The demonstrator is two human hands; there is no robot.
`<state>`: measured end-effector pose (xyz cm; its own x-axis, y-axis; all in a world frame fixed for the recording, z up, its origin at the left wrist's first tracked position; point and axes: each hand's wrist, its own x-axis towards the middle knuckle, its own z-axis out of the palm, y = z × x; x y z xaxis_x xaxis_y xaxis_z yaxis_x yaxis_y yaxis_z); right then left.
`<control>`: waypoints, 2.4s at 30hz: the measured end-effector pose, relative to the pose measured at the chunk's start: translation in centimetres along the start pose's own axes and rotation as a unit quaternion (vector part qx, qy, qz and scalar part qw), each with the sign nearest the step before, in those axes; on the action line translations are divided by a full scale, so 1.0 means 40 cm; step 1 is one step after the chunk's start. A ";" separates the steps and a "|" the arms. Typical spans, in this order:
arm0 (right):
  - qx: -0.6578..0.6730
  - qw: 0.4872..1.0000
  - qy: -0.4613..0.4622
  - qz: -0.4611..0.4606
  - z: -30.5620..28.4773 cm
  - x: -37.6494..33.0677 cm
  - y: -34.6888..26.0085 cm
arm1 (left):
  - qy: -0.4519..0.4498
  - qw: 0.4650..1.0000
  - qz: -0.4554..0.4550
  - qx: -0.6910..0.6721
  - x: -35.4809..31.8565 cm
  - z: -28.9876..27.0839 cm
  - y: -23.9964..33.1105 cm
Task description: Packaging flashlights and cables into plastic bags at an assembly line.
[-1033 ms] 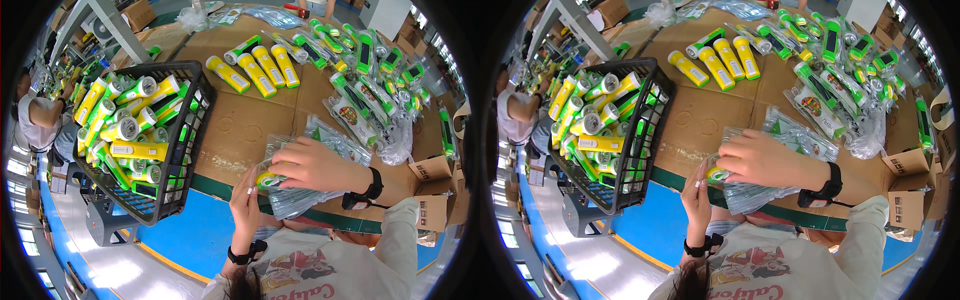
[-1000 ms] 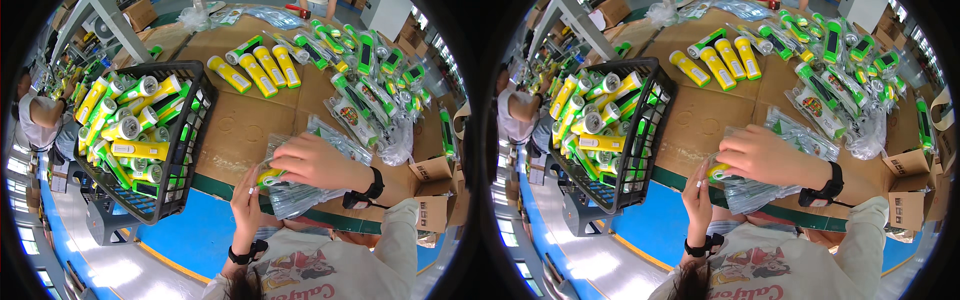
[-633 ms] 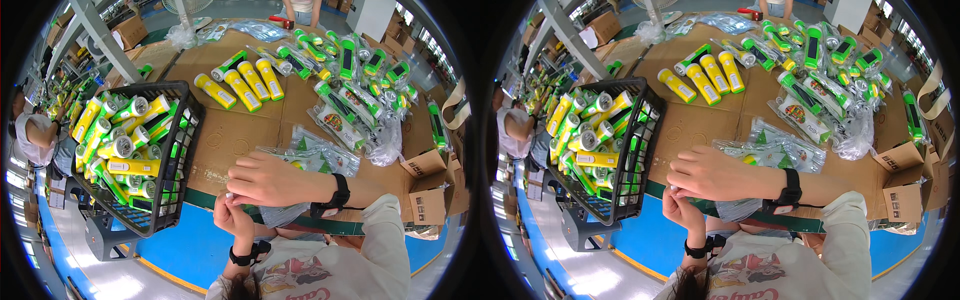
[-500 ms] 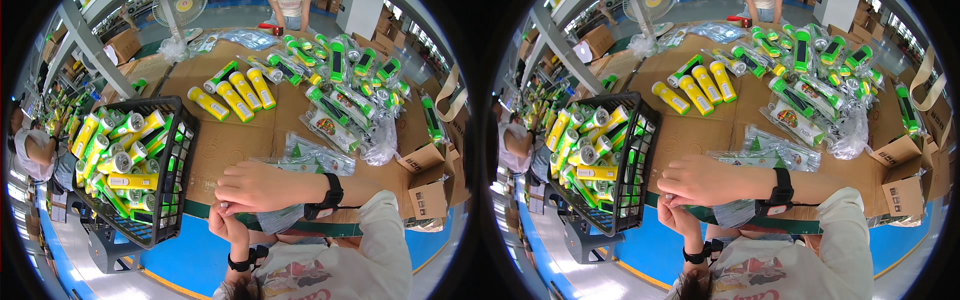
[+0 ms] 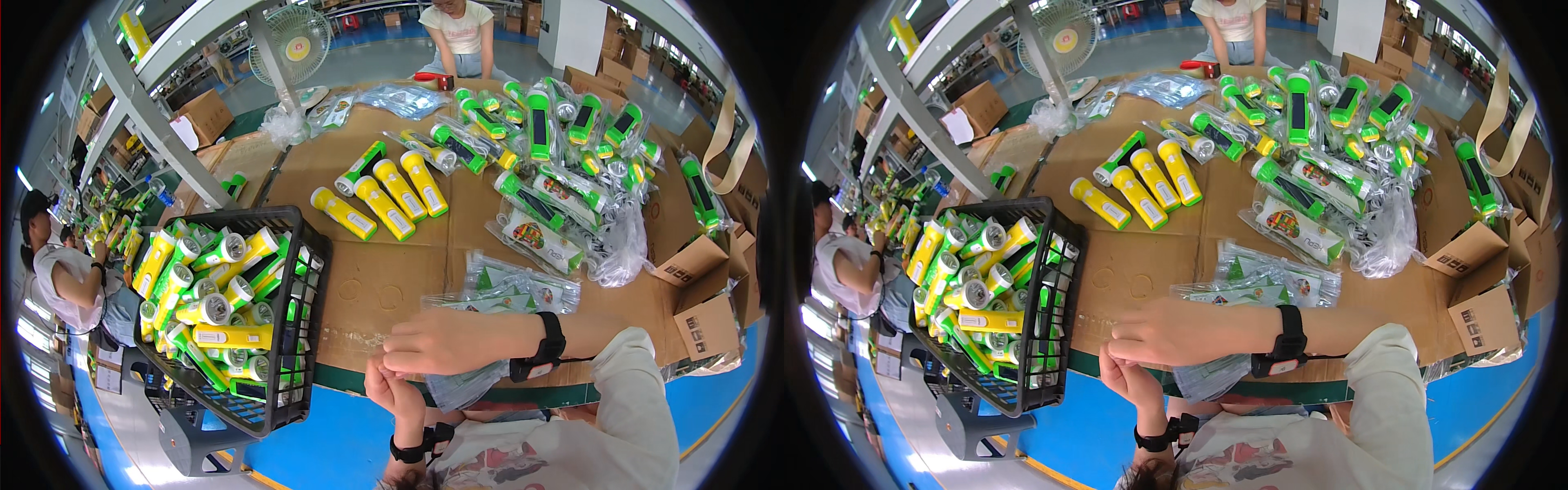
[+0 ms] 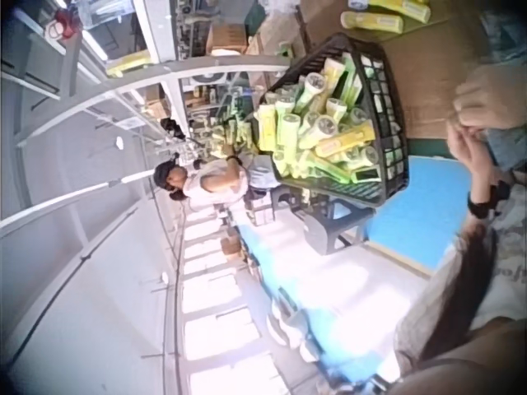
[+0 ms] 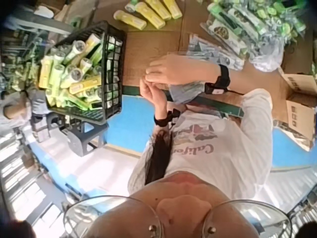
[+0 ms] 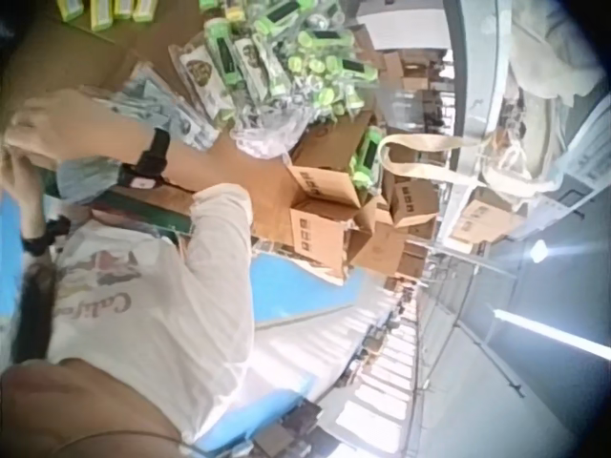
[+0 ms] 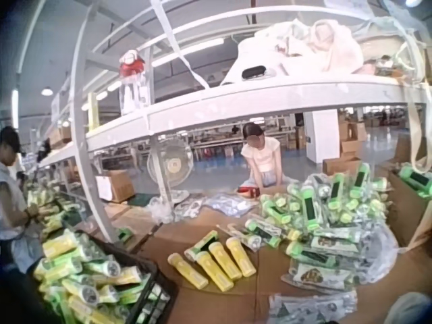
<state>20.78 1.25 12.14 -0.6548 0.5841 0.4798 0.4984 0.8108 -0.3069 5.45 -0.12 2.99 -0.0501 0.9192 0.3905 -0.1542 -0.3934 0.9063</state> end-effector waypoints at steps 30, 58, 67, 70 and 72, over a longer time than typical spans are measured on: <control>-0.006 0.896 0.106 0.431 -0.221 -0.295 -0.048 | 0.024 0.993 -0.082 -0.081 0.072 -0.042 -0.023; -0.132 0.948 -0.118 0.263 -0.104 -0.380 -0.048 | -0.476 0.848 0.059 0.225 -0.003 -0.025 0.019; -0.256 0.931 -0.101 0.238 0.007 -0.364 -0.034 | -0.453 0.839 0.097 0.284 -0.045 -0.018 0.031; -0.234 0.938 -0.113 0.228 -0.019 -0.348 -0.024 | -0.412 0.862 0.101 0.276 -0.049 -0.016 0.053; -0.224 0.954 -0.056 0.190 -0.029 -0.313 -0.043 | -0.373 0.881 0.106 0.273 -0.045 -0.014 0.072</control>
<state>28.78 -7.51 7.61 -0.4220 0.8535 0.3056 0.8885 0.4564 -0.0478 4.56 -2.89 4.80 0.6724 0.6395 0.3726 0.2885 -0.6901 0.6638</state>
